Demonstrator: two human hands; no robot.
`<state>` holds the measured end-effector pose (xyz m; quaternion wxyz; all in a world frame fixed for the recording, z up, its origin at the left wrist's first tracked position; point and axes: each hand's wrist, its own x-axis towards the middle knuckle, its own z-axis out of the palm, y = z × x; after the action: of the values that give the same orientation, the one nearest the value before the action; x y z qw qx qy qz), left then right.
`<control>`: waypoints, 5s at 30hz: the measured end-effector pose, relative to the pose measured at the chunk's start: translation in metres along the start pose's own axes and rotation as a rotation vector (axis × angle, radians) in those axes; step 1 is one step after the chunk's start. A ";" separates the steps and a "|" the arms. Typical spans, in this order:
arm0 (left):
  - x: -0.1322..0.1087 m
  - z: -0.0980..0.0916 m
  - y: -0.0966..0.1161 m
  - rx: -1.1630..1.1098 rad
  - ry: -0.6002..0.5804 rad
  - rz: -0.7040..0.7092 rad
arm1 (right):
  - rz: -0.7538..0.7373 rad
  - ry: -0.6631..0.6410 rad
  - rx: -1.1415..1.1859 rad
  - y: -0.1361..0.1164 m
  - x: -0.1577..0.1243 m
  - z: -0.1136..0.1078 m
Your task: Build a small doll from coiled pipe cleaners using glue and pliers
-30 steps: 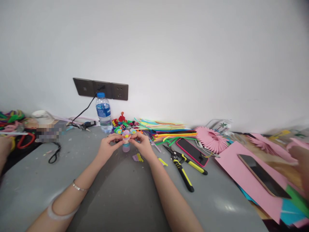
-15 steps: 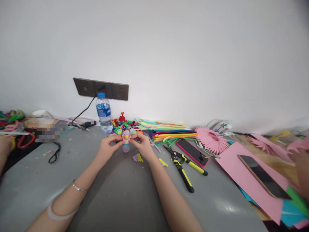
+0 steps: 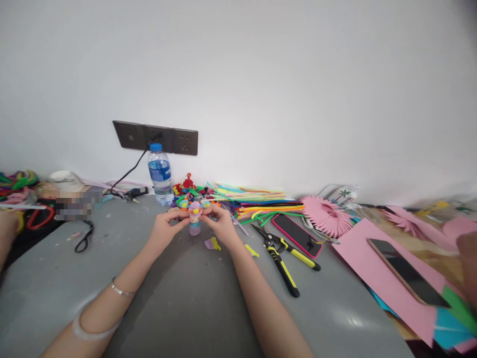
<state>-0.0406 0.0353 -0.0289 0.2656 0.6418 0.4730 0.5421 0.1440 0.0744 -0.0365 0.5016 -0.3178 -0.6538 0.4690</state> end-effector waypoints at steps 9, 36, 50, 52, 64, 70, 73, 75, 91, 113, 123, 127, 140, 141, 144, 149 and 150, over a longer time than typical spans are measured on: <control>-0.001 0.000 0.001 -0.015 -0.011 -0.003 | -0.020 -0.009 0.038 -0.002 0.000 -0.001; -0.001 -0.001 0.007 0.016 -0.014 -0.005 | -0.003 -0.021 0.044 -0.006 0.001 -0.005; -0.002 0.000 0.008 0.037 -0.006 0.000 | 0.012 -0.017 0.035 -0.003 0.000 -0.005; -0.002 0.000 0.009 0.035 -0.011 0.006 | 0.011 -0.014 0.031 -0.003 0.000 -0.005; -0.002 0.000 0.009 0.037 -0.015 0.007 | 0.011 -0.013 0.037 -0.004 0.000 -0.005; -0.002 0.000 0.008 0.027 -0.011 0.005 | 0.003 -0.008 0.016 -0.005 0.000 -0.005; -0.002 0.000 0.009 0.024 -0.004 0.002 | -0.005 -0.009 0.009 -0.005 0.000 -0.005; -0.002 0.000 0.009 0.024 0.005 -0.002 | -0.012 -0.010 0.007 -0.005 0.000 -0.005; -0.002 0.004 0.016 0.144 0.080 0.023 | -0.031 0.014 -0.023 -0.003 -0.001 0.002; -0.002 0.003 0.012 0.064 0.022 -0.095 | -0.031 -0.013 -0.038 -0.004 -0.001 -0.001; -0.002 0.002 0.014 0.062 -0.005 -0.098 | -0.024 -0.017 -0.003 -0.004 0.000 -0.001; -0.002 0.001 0.013 0.066 -0.017 -0.099 | -0.024 -0.013 -0.014 -0.003 0.000 -0.002; -0.002 0.000 0.010 0.053 -0.031 -0.090 | -0.017 -0.010 0.007 -0.002 0.000 -0.001; -0.002 0.000 0.010 0.058 -0.033 -0.088 | -0.016 -0.010 0.004 -0.002 0.000 -0.001; -0.001 0.000 0.011 0.066 -0.032 -0.081 | -0.007 -0.006 -0.007 -0.002 0.000 -0.001; -0.001 0.000 0.012 0.058 -0.032 -0.101 | -0.006 -0.014 0.010 -0.002 -0.001 -0.001; -0.001 0.000 0.012 0.054 -0.031 -0.107 | -0.009 -0.015 0.009 -0.002 -0.001 -0.001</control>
<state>-0.0366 0.0295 -0.0190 0.2841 0.6310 0.5170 0.5039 0.1455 0.0733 -0.0352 0.5003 -0.3092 -0.6566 0.4722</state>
